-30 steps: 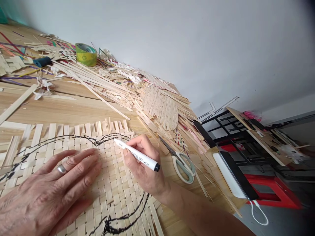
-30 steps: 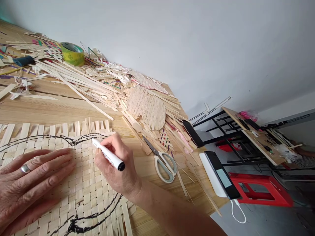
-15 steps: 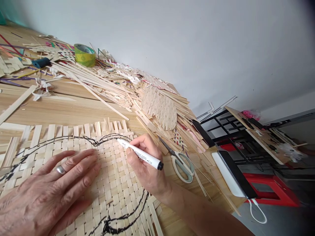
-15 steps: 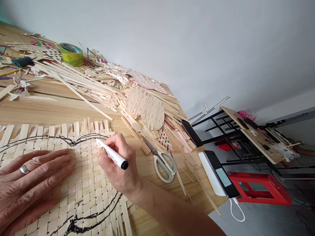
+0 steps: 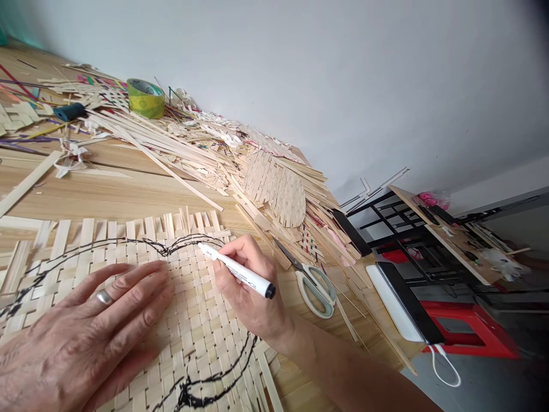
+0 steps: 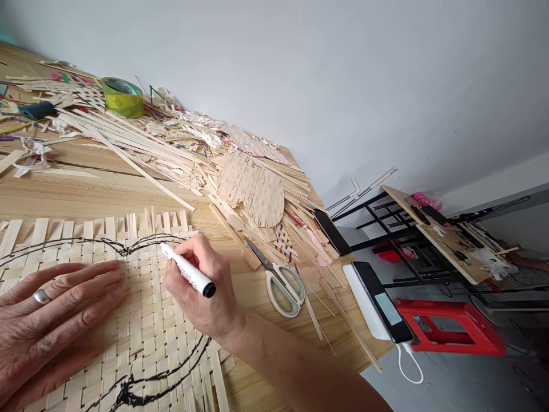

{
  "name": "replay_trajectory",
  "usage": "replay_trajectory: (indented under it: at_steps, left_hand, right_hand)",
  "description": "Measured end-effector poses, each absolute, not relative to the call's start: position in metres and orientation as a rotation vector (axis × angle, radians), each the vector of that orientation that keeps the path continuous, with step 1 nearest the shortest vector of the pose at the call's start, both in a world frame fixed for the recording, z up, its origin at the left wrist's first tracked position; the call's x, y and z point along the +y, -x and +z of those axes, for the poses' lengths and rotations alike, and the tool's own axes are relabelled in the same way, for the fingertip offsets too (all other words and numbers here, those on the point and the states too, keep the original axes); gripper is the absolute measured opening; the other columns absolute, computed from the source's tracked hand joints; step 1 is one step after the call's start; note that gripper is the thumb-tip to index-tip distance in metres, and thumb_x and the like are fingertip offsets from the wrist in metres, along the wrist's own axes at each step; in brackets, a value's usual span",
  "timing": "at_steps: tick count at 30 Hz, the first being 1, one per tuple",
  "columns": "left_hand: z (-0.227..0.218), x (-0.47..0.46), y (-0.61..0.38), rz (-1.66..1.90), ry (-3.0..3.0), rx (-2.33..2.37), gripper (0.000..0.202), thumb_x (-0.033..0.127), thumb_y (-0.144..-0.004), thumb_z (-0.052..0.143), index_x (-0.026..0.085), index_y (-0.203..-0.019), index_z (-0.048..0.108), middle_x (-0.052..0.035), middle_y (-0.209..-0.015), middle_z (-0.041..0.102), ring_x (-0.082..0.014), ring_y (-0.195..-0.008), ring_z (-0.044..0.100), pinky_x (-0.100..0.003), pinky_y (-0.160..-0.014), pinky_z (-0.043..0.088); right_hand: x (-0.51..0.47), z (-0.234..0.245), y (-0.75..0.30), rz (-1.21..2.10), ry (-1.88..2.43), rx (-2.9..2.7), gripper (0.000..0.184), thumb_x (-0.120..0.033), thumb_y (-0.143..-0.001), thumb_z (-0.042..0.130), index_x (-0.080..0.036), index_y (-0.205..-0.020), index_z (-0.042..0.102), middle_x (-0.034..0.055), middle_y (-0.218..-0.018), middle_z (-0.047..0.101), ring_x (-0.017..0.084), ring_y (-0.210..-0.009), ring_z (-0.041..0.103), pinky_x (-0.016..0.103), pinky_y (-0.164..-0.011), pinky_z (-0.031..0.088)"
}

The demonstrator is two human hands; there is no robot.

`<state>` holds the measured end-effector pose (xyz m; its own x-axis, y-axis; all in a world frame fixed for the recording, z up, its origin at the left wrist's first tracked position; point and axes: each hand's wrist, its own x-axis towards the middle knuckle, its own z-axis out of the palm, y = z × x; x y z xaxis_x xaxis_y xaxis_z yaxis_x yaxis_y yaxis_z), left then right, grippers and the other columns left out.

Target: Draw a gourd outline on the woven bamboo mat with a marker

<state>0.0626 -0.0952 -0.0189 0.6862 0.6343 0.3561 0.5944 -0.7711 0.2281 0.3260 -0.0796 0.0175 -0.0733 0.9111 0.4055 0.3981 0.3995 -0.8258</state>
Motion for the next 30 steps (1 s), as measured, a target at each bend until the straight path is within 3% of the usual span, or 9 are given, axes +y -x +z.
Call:
replay_trajectory:
  at_steps: [5,11,15,21,28,30]
  left_hand:
    - [-0.028,-0.099,-0.064,0.699,-2.749,1.131,0.072,0.059,-0.092,0.048,0.051,-0.161,0.029,0.0182,-0.158,0.048,-0.0278,-0.148,0.048,-0.041,-0.133,0.032]
    - [-0.028,-0.097,-0.056,0.514,-2.938,1.064,0.077,0.047,-0.096,0.052,0.043,-0.166,0.02,0.0122,-0.164,0.042,-0.0296,-0.148,0.048,-0.049,-0.124,0.044]
    - [-0.03,-0.097,-0.053,0.485,-2.957,1.072,0.075,0.049,-0.098,0.05,0.04,-0.167,0.02,0.0096,-0.165,0.041,-0.0317,-0.147,0.048,-0.05,-0.125,0.042]
    - [-0.026,-0.098,-0.059,0.522,-2.959,1.07,0.073,0.047,-0.101,0.046,0.04,-0.167,0.017,0.0113,-0.165,0.041,-0.0284,-0.15,0.044,-0.045,-0.125,0.04]
    - [-0.022,-0.096,-0.063,0.644,-2.963,1.028,0.07,0.044,-0.101,0.048,0.035,-0.166,0.025,0.0099,-0.164,0.043,-0.0258,-0.15,0.044,-0.037,-0.135,0.019]
    - [-0.024,-0.096,-0.064,0.666,-2.989,0.989,0.069,0.044,-0.101,0.05,0.034,-0.166,0.028,0.0089,-0.163,0.046,-0.0253,-0.149,0.046,-0.037,-0.135,0.019]
  right_hand:
    - [-0.082,0.018,-0.328,0.649,1.217,-1.62,0.013,-0.017,-0.089,0.063,-0.024,-0.086,0.053,-0.0089,-0.064,0.051,0.01,-0.05,0.049,0.024,-0.048,0.039]
    - [-0.082,0.021,-0.327,0.727,1.16,-1.629,0.013,-0.017,-0.091,0.064,-0.024,-0.089,0.054,-0.0089,-0.066,0.052,0.009,-0.05,0.05,0.023,-0.046,0.038]
    - [-0.08,0.023,-0.324,0.778,1.156,-1.699,0.013,-0.014,-0.09,0.063,-0.024,-0.089,0.054,-0.0093,-0.065,0.051,0.009,-0.05,0.049,0.023,-0.046,0.038]
    - [-0.079,0.022,-0.325,0.715,1.224,-1.667,0.012,-0.017,-0.09,0.063,-0.023,-0.087,0.054,-0.0086,-0.064,0.052,0.01,-0.05,0.05,0.025,-0.046,0.038]
    - [-0.081,0.021,-0.329,0.697,1.208,-1.59,0.011,-0.021,-0.091,0.063,-0.023,-0.087,0.053,-0.0084,-0.065,0.053,0.011,-0.05,0.05,0.024,-0.046,0.038]
    - [-0.081,0.023,-0.33,0.715,1.193,-1.566,0.011,-0.021,-0.092,0.063,-0.024,-0.088,0.054,-0.0087,-0.065,0.054,0.01,-0.05,0.05,0.023,-0.046,0.038]
